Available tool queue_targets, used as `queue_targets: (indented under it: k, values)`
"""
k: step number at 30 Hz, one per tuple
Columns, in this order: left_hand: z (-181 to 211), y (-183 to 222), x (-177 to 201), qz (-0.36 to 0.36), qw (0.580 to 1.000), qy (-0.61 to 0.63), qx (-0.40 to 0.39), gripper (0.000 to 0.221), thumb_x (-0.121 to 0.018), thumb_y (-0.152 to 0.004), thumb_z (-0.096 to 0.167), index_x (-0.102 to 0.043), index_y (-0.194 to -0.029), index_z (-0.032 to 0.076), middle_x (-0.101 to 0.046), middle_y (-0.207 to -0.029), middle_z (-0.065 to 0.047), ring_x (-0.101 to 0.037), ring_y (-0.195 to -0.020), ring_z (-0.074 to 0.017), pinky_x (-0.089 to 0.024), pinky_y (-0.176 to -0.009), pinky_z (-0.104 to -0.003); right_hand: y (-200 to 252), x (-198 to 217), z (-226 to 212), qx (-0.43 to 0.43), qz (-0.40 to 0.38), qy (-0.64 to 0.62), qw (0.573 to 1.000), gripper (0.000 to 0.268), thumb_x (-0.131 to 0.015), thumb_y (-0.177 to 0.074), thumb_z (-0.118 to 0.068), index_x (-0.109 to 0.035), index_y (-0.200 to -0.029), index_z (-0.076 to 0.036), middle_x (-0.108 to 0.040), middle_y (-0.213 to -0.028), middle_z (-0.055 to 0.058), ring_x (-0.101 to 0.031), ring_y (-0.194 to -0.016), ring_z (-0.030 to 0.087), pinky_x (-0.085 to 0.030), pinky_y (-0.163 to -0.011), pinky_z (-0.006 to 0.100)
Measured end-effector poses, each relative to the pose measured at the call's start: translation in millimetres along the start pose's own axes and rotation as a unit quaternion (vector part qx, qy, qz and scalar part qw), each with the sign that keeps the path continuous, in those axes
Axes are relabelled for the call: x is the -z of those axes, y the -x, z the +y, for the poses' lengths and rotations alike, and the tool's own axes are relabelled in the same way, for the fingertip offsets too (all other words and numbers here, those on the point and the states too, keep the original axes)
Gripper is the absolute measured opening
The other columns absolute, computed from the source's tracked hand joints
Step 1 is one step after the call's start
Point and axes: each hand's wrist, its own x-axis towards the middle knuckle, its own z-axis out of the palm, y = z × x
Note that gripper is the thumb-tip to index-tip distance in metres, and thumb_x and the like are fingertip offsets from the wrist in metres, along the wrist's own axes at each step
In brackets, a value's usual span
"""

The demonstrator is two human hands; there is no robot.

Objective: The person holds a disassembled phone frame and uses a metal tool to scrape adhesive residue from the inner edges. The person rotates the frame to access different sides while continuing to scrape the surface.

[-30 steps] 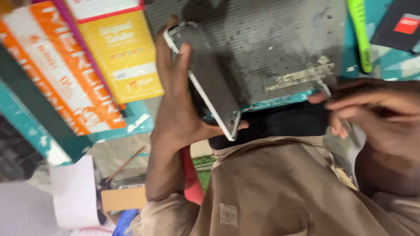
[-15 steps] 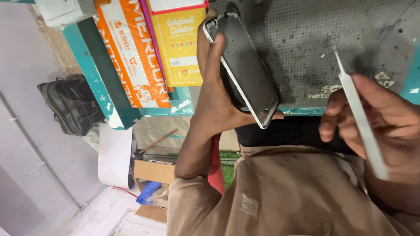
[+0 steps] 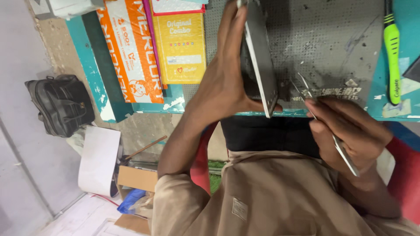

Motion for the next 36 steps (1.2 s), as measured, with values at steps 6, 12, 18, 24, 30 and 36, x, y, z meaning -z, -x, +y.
queue_targets:
  k: [6, 12, 18, 24, 30, 36]
  values:
    - [-7.9, -13.7, 6.1, -0.007, 1.0, 0.003, -0.027, 0.16, -0.111, -0.056, 0.045, 0.003, -0.162, 0.01, 0.0, -0.169, -0.028, -0.008, -0.161, -0.0477, -0.032, -0.134, -0.051, -9.0, 0.0, -12.4, -0.001, -0.008, 0.102, 0.995, 0.028, -0.082, -0.094, -0.002, -0.072, -0.118, 0.006, -0.074, -0.11, 0.02, -0.076, -0.097, 0.03, -0.062, -0.082, 0.034]
    - [-17.9, -6.8, -0.5, -0.01, 1.0, -0.009, -0.022, 0.16, -0.112, -0.057, 0.052, 0.0, -0.164, 0.01, -0.006, -0.169, -0.025, -0.011, -0.161, -0.0455, -0.025, -0.137, -0.052, -13.2, 9.3, -13.1, 0.018, -0.019, 0.088, 0.996, 0.038, -0.087, -0.085, 0.0, -0.071, -0.118, 0.007, -0.073, -0.11, 0.024, -0.076, -0.1, 0.034, -0.063, -0.085, 0.037]
    - [-33.2, 10.1, -4.6, -0.047, 0.997, -0.043, 0.037, 0.159, -0.11, -0.059, 0.061, -0.003, -0.162, 0.004, -0.012, -0.168, -0.025, -0.015, -0.16, -0.0429, -0.026, -0.132, -0.046, -4.3, 5.0, -10.2, -0.008, -0.054, 0.037, 0.998, 0.036, -0.081, -0.087, 0.001, -0.067, -0.119, 0.013, -0.071, -0.109, 0.027, -0.075, -0.098, 0.034, -0.062, -0.081, 0.038]
    - [-31.9, 9.0, -3.7, -0.032, 0.998, -0.039, 0.041, 0.162, -0.111, -0.055, 0.057, -0.003, -0.162, 0.001, -0.008, -0.17, -0.027, -0.01, -0.162, -0.045, -0.023, -0.137, -0.049, 0.2, -1.7, -7.7, 0.002, -0.029, 0.029, 0.999, 0.033, -0.08, -0.09, 0.003, -0.068, -0.12, 0.009, -0.073, -0.11, 0.024, -0.076, -0.1, 0.032, -0.063, -0.085, 0.038]
    - [-34.1, 8.2, -4.0, -0.022, 0.998, -0.053, 0.02, 0.16, -0.111, -0.056, 0.057, -0.003, -0.163, 0.005, -0.008, -0.17, -0.023, -0.01, -0.162, -0.0382, -0.02, -0.134, -0.043, 6.7, -3.7, -0.5, 0.035, -0.019, 0.017, 0.999, 0.033, -0.079, -0.086, 0.002, -0.07, -0.116, 0.009, -0.074, -0.107, 0.024, -0.076, -0.097, 0.032, -0.063, -0.085, 0.037]
    - [-34.8, 7.9, -3.6, -0.022, 0.998, -0.054, 0.028, 0.162, -0.11, -0.053, 0.056, -0.005, -0.167, 0.006, -0.01, -0.17, -0.02, -0.013, -0.163, -0.0354, -0.02, -0.133, -0.043, 10.4, -6.4, 7.1, 0.038, -0.011, -0.011, 0.999, 0.031, -0.077, -0.086, 0.002, -0.069, -0.115, 0.01, -0.073, -0.107, 0.024, -0.076, -0.097, 0.032, -0.063, -0.084, 0.036]
